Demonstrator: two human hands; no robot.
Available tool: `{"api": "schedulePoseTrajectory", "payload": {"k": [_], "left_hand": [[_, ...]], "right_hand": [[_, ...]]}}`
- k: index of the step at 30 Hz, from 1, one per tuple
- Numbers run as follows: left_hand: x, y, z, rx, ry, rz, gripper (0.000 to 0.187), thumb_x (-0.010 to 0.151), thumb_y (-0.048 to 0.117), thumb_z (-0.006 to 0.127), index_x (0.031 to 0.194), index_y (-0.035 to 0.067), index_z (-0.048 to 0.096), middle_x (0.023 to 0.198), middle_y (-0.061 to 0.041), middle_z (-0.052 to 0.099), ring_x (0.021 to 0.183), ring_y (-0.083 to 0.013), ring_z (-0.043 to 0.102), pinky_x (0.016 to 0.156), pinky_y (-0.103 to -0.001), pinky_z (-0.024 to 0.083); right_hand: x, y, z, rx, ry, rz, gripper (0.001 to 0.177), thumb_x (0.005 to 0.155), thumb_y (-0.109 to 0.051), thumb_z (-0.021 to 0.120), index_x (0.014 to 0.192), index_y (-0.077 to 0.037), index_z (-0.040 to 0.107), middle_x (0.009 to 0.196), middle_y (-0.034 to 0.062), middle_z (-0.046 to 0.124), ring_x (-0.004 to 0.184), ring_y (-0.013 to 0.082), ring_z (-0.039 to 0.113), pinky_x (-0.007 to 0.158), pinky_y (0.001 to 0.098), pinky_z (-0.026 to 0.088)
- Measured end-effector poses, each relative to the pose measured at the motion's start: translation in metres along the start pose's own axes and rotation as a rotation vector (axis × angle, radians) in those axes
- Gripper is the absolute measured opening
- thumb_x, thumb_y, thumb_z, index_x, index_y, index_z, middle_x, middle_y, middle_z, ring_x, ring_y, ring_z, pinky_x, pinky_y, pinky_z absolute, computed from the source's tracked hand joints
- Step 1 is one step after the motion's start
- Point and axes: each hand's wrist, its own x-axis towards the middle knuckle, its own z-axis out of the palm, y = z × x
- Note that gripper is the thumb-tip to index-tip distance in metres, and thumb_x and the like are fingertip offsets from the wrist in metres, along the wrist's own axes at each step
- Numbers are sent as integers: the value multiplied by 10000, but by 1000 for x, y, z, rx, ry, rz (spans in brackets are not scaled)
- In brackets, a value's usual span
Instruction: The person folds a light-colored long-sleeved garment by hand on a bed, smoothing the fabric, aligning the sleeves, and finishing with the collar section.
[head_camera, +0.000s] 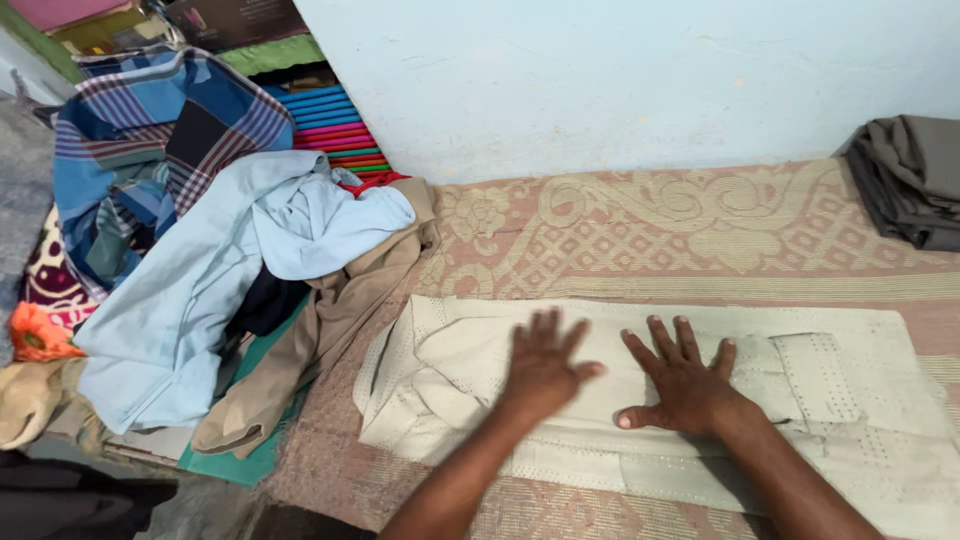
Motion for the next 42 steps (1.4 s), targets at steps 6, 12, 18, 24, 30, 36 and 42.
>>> {"api": "schedulePoseTrajectory", "payload": {"k": [6,12,18,24,30,36,42], "left_hand": [[5,-111,-14,156,149,-378,773,977,665,401,1582,185,359,1659,-201,260,1533,-429,180,1184,-674,129],[9,-128,-1,247,170,-398,757,988,642,370,1590,183,348,1658,-177,270,1544,-430,150,1158,-701,138],[13,-132,-1,150,131,-402,783,963,688,351,1582,209,323,1667,-160,227,1544,-404,106,1170,-671,103],[9,-130,-3,186,134,-414,797,971,713,303,1600,225,320,1683,-176,211,1570,-391,101,1184,-670,112],[9,-131,-5,133,104,-421,808,970,720,294,1594,207,305,1672,-195,196,1557,-402,76,1173,-678,80],[9,-131,-4,120,116,-416,815,955,722,306,1594,216,301,1667,-197,199,1557,-404,60,1170,-678,65],[9,-130,-6,111,113,-418,803,963,718,306,1594,220,302,1671,-189,199,1558,-402,63,1172,-675,63]], "right_hand": [[-8,-3,-5,65,27,-5,1326,649,-916,666,1640,-401,-48,1729,40,-191,1565,348,-260,1142,795,-79],[5,3,14,94,316,-90,1183,776,-877,543,1649,-211,100,1712,178,15,1559,438,-64,1153,768,14],[31,17,18,143,473,-144,1166,788,-885,471,1617,-110,200,1683,206,115,1571,380,13,1236,593,29],[19,59,11,75,397,-12,1127,782,-879,401,1621,-175,136,1685,154,54,1548,339,-35,1229,542,-3],[-11,124,22,109,511,-252,1012,836,-837,350,1609,-191,255,1725,96,168,1600,287,103,1284,475,91],[-14,202,30,136,633,15,930,857,-794,389,1604,-247,300,1682,120,203,1559,341,101,1247,502,96],[-9,209,35,109,663,152,898,871,-784,393,1588,-248,328,1666,122,260,1555,331,158,1238,510,131]]}}
